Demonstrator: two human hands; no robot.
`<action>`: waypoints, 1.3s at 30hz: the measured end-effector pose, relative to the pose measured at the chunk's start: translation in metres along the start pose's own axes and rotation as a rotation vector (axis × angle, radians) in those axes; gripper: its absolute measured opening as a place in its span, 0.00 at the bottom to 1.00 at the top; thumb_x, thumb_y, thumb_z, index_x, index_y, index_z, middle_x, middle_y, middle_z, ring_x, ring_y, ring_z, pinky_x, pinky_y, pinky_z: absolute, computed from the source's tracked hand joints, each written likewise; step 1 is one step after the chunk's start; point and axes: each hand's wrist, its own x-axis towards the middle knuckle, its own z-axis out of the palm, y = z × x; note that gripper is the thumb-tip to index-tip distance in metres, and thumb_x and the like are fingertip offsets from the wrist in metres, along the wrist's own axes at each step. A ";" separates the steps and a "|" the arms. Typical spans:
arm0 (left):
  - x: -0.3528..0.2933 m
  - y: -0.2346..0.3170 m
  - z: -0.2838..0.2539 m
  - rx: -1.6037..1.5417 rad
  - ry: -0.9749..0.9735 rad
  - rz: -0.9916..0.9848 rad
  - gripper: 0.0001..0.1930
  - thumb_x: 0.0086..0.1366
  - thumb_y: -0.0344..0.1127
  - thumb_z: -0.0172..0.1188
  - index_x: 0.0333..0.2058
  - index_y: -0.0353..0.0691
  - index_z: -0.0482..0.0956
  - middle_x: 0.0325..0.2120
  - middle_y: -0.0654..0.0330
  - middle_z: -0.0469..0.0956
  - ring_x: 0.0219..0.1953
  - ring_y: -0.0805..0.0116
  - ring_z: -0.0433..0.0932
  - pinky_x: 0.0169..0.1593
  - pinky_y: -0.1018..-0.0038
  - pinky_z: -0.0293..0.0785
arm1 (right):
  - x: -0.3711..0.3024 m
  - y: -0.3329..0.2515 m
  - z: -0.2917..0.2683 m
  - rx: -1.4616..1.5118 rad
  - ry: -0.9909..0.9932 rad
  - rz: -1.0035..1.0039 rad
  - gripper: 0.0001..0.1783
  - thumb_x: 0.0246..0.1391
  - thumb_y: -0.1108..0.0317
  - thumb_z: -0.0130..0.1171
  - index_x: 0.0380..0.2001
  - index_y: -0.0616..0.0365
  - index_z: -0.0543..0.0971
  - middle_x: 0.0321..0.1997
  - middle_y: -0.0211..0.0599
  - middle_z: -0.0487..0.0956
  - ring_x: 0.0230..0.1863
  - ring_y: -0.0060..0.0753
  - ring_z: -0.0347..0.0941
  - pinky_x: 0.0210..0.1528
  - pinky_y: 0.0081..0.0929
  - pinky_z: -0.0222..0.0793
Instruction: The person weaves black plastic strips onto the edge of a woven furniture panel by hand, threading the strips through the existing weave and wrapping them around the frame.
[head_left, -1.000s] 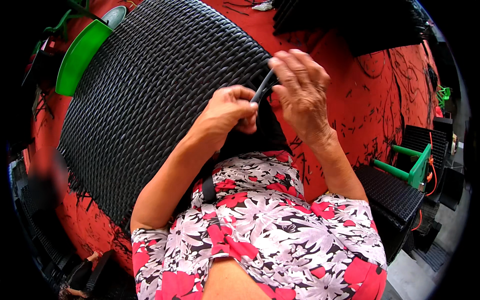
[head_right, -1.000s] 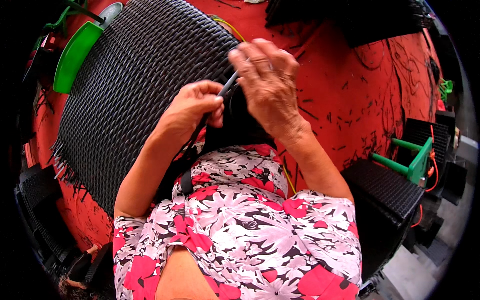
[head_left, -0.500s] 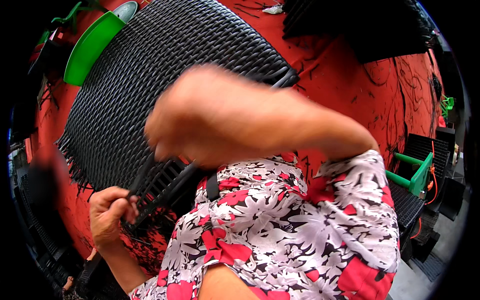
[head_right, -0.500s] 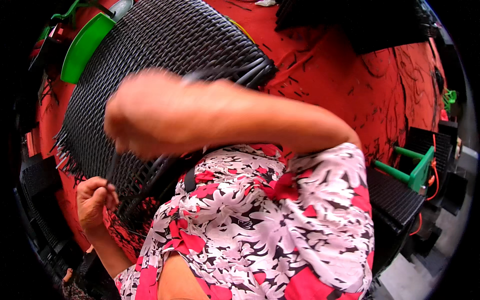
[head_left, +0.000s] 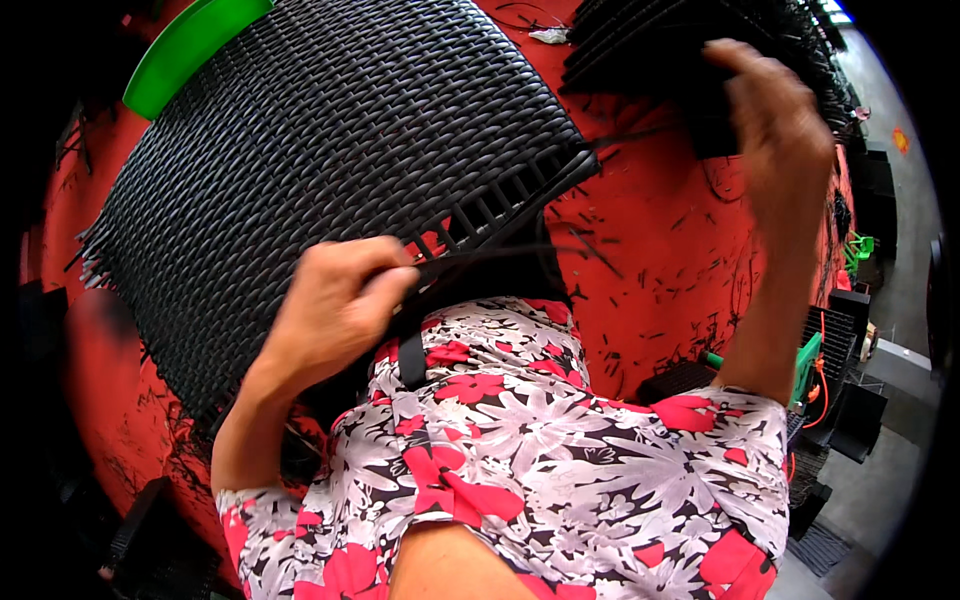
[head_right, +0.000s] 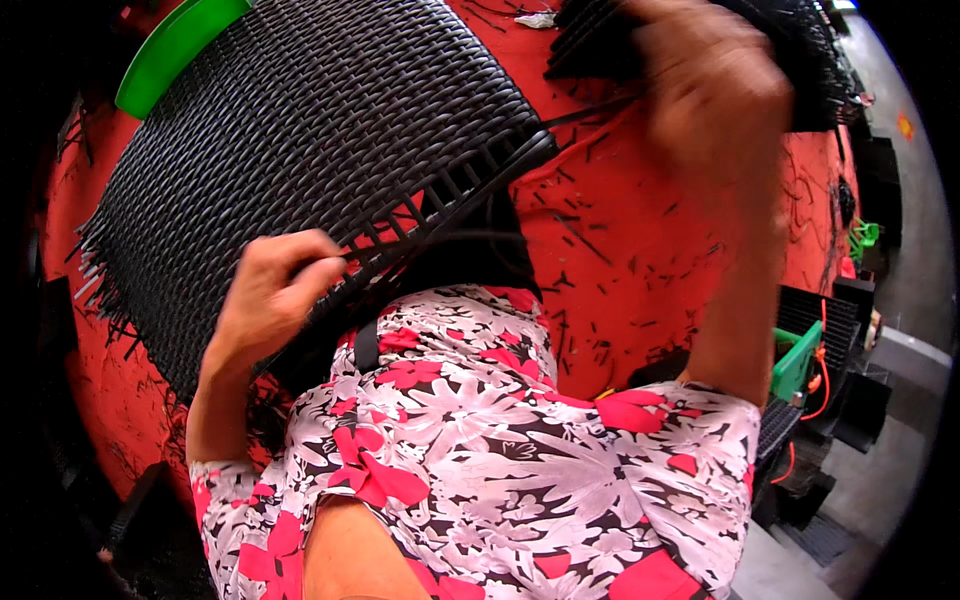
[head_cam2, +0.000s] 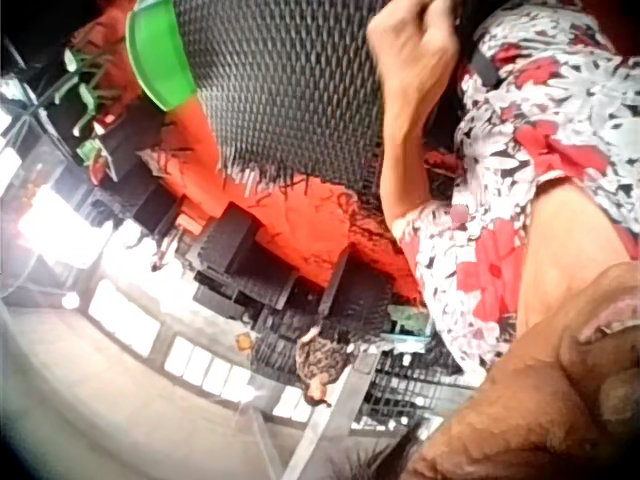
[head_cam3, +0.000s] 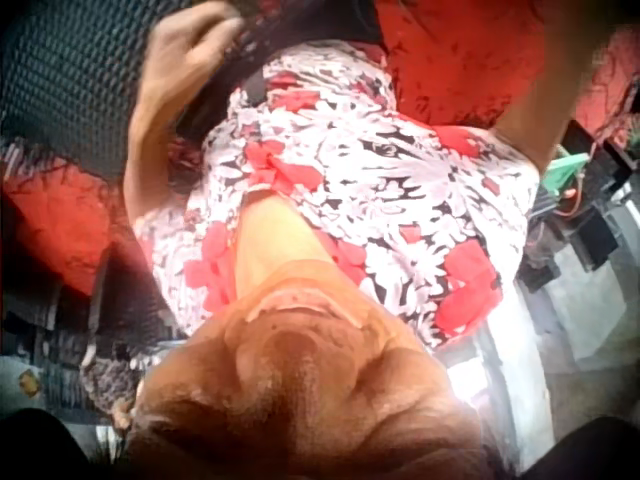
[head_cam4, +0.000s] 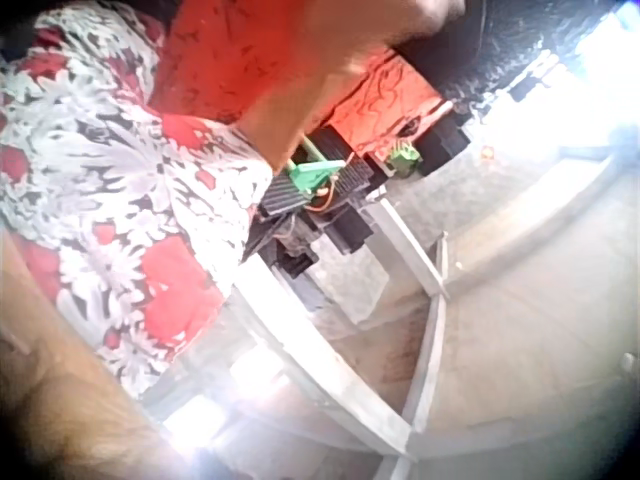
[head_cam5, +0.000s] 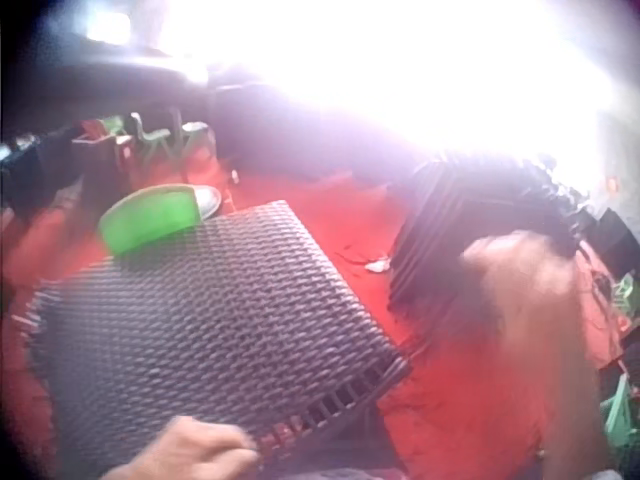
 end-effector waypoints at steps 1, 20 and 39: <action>0.015 0.009 0.015 0.012 -0.046 0.056 0.06 0.60 0.29 0.57 0.26 0.33 0.77 0.15 0.51 0.72 0.17 0.64 0.72 0.24 0.68 0.67 | -0.003 -0.027 -0.005 0.256 -0.063 -0.119 0.11 0.58 0.71 0.56 0.42 0.60 0.80 0.40 0.44 0.82 0.39 0.43 0.79 0.40 0.33 0.75; 0.035 0.000 0.065 -0.070 -0.374 0.127 0.06 0.63 0.30 0.59 0.31 0.32 0.77 0.16 0.49 0.67 0.16 0.62 0.66 0.23 0.69 0.63 | -0.089 -0.068 0.000 0.963 -0.822 0.266 0.07 0.52 0.71 0.62 0.32 0.64 0.79 0.27 0.44 0.79 0.28 0.45 0.77 0.30 0.32 0.71; 0.136 -0.041 0.114 0.482 0.373 0.529 0.07 0.52 0.29 0.64 0.32 0.46 0.82 0.56 0.53 0.68 0.60 0.47 0.61 0.59 0.57 0.56 | -0.062 -0.025 0.062 0.479 -0.402 0.359 0.06 0.51 0.68 0.59 0.28 0.56 0.83 0.26 0.41 0.79 0.29 0.44 0.77 0.33 0.35 0.73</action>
